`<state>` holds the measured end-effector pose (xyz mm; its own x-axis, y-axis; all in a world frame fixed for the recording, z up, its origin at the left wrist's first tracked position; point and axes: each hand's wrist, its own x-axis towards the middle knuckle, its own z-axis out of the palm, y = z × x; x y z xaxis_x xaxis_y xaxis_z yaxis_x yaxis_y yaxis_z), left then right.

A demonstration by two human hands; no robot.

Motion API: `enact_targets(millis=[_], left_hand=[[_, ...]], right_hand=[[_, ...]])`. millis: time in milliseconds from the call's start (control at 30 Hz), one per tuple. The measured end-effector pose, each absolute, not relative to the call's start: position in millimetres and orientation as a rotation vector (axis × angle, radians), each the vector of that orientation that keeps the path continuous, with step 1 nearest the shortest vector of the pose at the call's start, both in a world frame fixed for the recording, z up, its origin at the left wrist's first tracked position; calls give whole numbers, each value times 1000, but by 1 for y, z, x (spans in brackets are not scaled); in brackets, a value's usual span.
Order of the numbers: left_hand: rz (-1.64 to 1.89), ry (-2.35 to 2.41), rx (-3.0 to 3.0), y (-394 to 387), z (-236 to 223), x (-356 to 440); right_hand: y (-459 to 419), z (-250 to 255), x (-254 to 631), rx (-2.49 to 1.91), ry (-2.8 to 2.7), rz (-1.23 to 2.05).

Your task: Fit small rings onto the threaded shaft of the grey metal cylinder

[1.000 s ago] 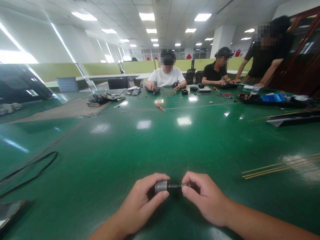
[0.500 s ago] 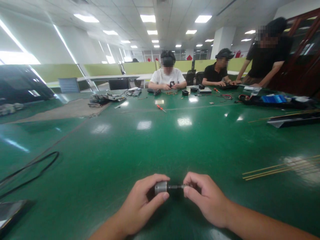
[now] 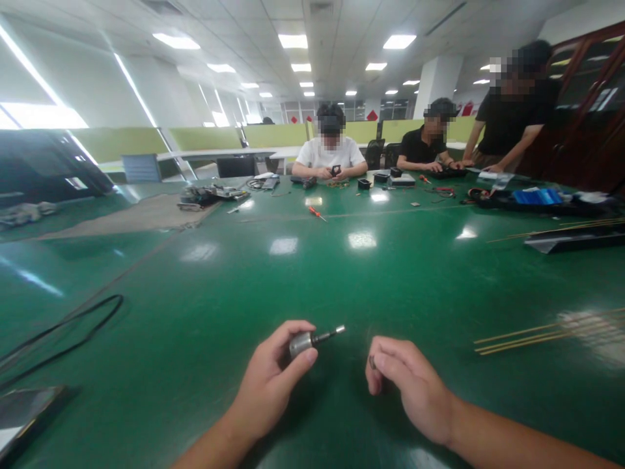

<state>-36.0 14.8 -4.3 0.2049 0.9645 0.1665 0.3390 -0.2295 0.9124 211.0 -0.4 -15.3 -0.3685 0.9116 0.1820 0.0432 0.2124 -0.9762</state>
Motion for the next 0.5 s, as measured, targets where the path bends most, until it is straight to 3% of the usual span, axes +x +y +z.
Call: enact_targets(millis=[300,500], left_hand=[[1284,1210,1177,18,8,-33],[1313,1355,1318,-14,32,-70]], right_hand=[[1,-20,207,-880,-1694,1283],[0,-18,205,-827,-1663,1363]])
